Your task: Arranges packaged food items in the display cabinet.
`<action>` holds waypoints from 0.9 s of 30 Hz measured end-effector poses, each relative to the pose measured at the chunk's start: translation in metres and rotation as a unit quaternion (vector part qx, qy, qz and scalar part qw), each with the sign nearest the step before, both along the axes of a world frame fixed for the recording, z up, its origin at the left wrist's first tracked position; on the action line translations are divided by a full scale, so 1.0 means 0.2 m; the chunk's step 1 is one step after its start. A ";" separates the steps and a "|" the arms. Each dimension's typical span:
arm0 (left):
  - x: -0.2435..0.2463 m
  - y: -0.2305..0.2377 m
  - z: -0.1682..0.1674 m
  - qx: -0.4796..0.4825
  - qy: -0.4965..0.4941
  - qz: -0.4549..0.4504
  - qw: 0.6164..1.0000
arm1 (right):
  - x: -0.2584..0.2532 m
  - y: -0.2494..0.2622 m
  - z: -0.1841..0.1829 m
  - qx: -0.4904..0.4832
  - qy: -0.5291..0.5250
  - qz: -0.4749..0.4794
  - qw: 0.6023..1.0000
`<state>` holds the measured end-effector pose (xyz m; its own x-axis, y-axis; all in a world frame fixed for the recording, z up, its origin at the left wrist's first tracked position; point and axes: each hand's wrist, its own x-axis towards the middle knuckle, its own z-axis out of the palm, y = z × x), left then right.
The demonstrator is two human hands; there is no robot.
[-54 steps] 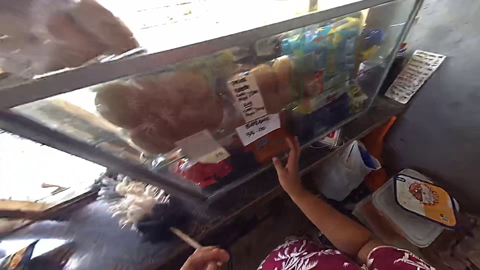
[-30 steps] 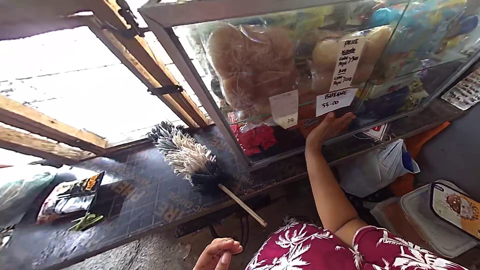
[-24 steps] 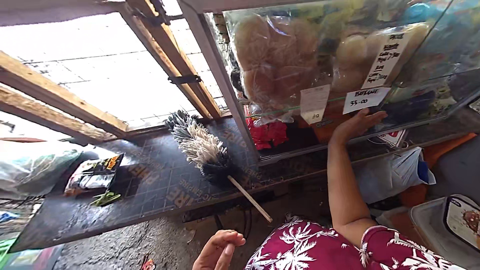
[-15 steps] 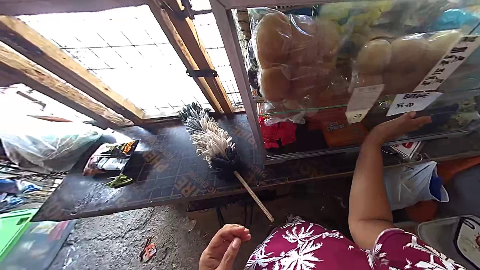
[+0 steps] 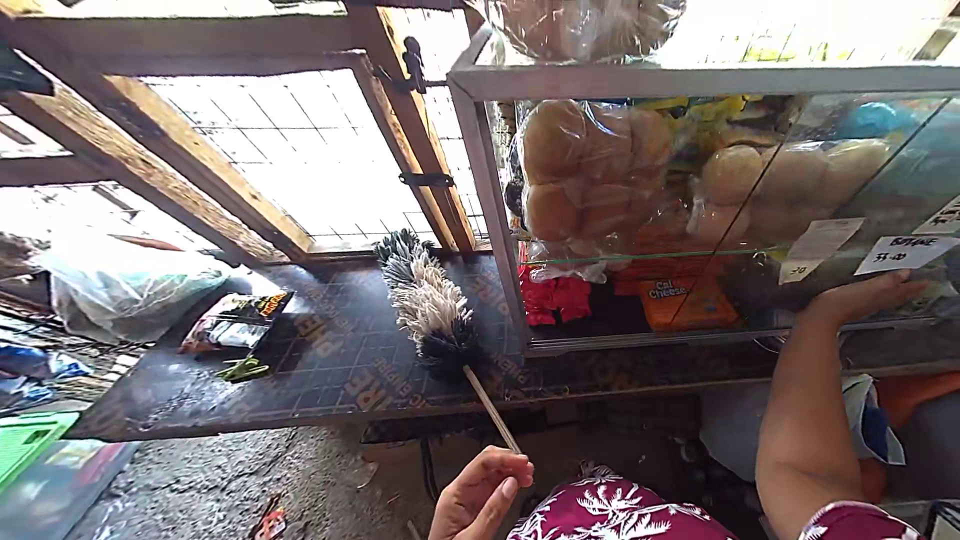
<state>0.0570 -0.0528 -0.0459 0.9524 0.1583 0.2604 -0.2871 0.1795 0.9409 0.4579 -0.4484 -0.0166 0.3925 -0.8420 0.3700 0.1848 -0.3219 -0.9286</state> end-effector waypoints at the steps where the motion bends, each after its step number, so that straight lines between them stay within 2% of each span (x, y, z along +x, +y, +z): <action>1: 0.02 0.01 0.01 0.017 -0.003 -0.011 1.000 | 0.01 -0.01 0.00 -0.001 -0.001 0.002 1.000; 3: 0.09 0.04 0.08 0.088 -0.026 -0.028 0.995 | 0.00 -0.03 -0.02 -0.007 -0.007 0.017 1.000; 6: 0.30 0.08 0.27 0.208 -0.097 -0.024 0.973 | -0.11 -0.01 0.00 -0.013 -0.050 0.077 0.996; 11: 0.65 0.03 0.62 0.370 -0.178 0.099 0.907 | -0.44 0.13 -0.04 -0.046 -0.089 0.170 0.980; 14: 0.81 -0.05 0.72 0.382 -0.166 0.138 0.898 | -0.59 0.17 -0.09 -0.054 -0.071 0.218 0.972; 17: 0.93 -0.12 0.76 0.393 -0.141 0.210 0.884 | -0.68 0.13 -0.15 -0.107 -0.057 0.262 0.957; 21: 1.05 -0.17 0.80 0.350 -0.137 0.256 0.891 | -0.77 0.04 -0.19 -0.135 -0.064 0.296 0.943; 24: 1.10 -0.20 0.84 0.311 -0.134 0.287 0.896 | -0.82 0.02 -0.19 -0.123 -0.077 0.295 0.944; 27: 1.09 -0.26 0.87 0.332 -0.108 0.308 0.885 | -0.85 0.07 -0.12 -0.117 -0.104 0.313 0.937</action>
<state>0.2746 -0.1043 0.1283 0.6556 0.3742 0.6558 -0.3241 -0.6450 0.6920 0.2879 -0.4349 -0.0396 0.6816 -0.3571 0.6387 0.5740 -0.2804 -0.7694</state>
